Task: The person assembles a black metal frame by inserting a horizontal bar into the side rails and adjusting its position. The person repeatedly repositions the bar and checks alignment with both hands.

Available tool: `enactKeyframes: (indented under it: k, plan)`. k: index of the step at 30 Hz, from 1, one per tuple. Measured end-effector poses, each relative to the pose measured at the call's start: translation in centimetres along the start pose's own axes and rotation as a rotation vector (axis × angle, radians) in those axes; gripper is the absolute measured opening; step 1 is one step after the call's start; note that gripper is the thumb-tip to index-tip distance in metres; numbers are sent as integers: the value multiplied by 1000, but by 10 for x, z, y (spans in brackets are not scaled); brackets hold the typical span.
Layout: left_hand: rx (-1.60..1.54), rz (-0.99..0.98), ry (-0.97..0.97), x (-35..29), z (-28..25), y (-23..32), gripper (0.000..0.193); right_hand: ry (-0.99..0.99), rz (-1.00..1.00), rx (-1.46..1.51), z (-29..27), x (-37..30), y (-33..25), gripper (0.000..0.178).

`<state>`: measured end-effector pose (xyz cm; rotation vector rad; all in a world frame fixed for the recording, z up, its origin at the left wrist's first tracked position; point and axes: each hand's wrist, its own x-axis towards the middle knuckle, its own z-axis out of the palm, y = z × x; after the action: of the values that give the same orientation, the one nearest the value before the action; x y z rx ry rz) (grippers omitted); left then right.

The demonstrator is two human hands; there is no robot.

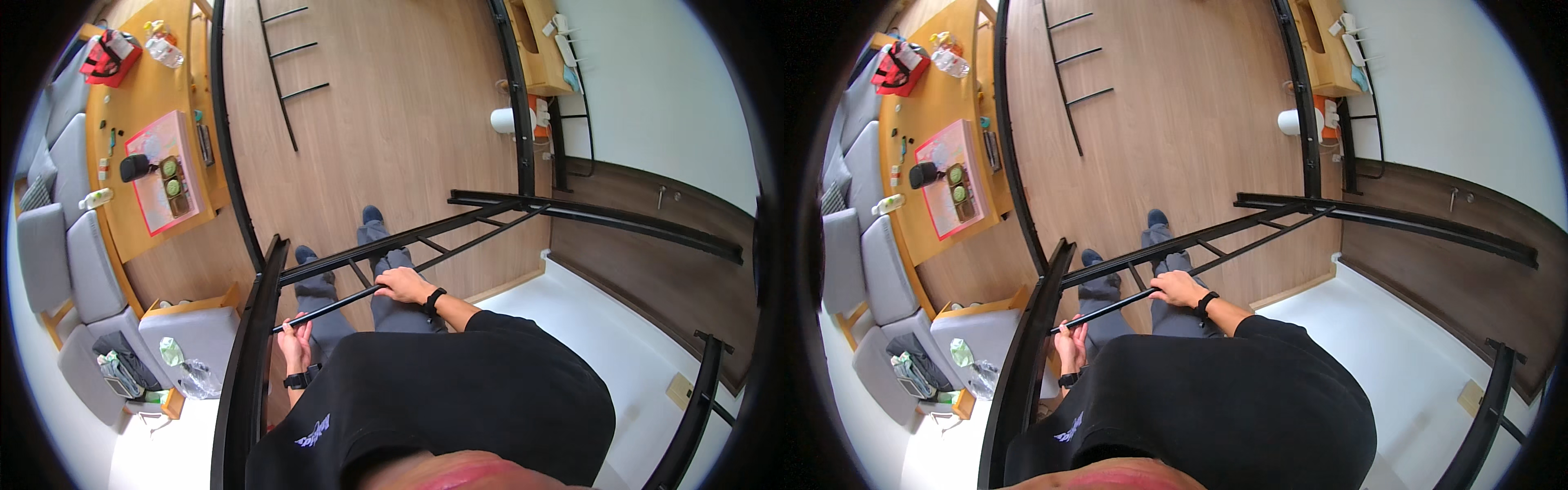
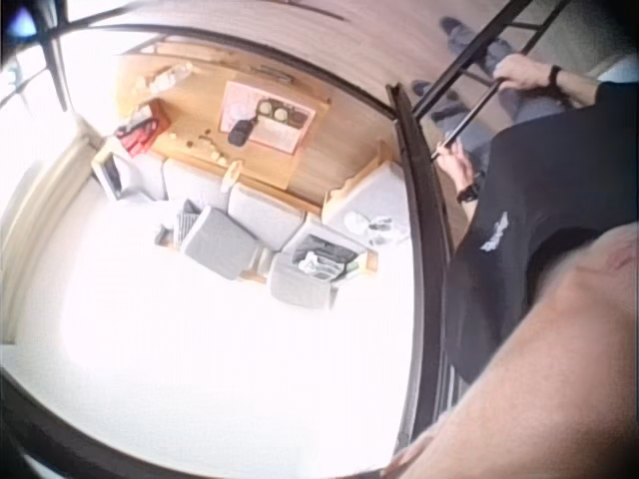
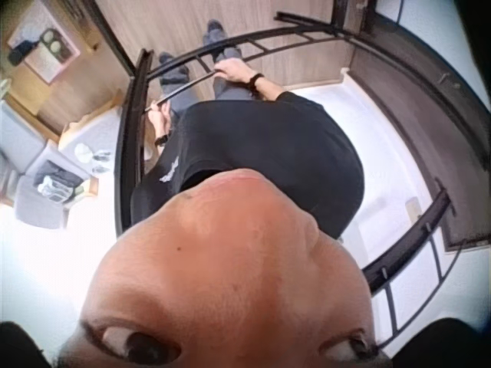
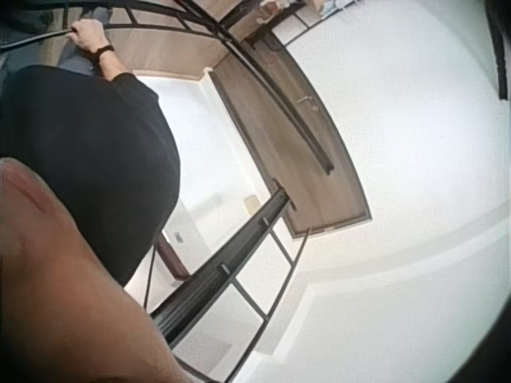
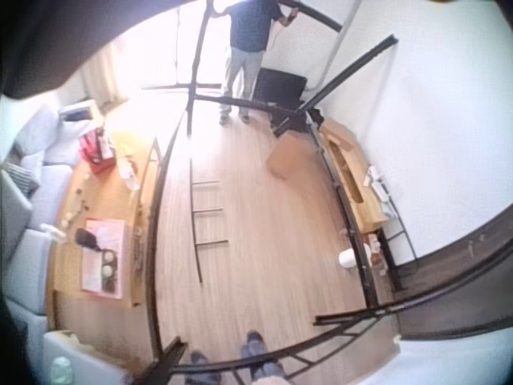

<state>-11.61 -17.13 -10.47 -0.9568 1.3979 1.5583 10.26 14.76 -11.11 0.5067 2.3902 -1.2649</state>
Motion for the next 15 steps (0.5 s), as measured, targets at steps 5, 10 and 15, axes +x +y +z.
enactKeyframes:
  k: [5,10,15]
  plan:
    - [26,6,1,2,3,-3,29,-53,35,3,0,2,-1,35]
    - [7,-3,11,3,9,-5,28,-103,91,-84,-5,4,-7,36]
    - [-8,-39,53,10,10,-7,28,-170,175,-49,-15,1,-11,33]
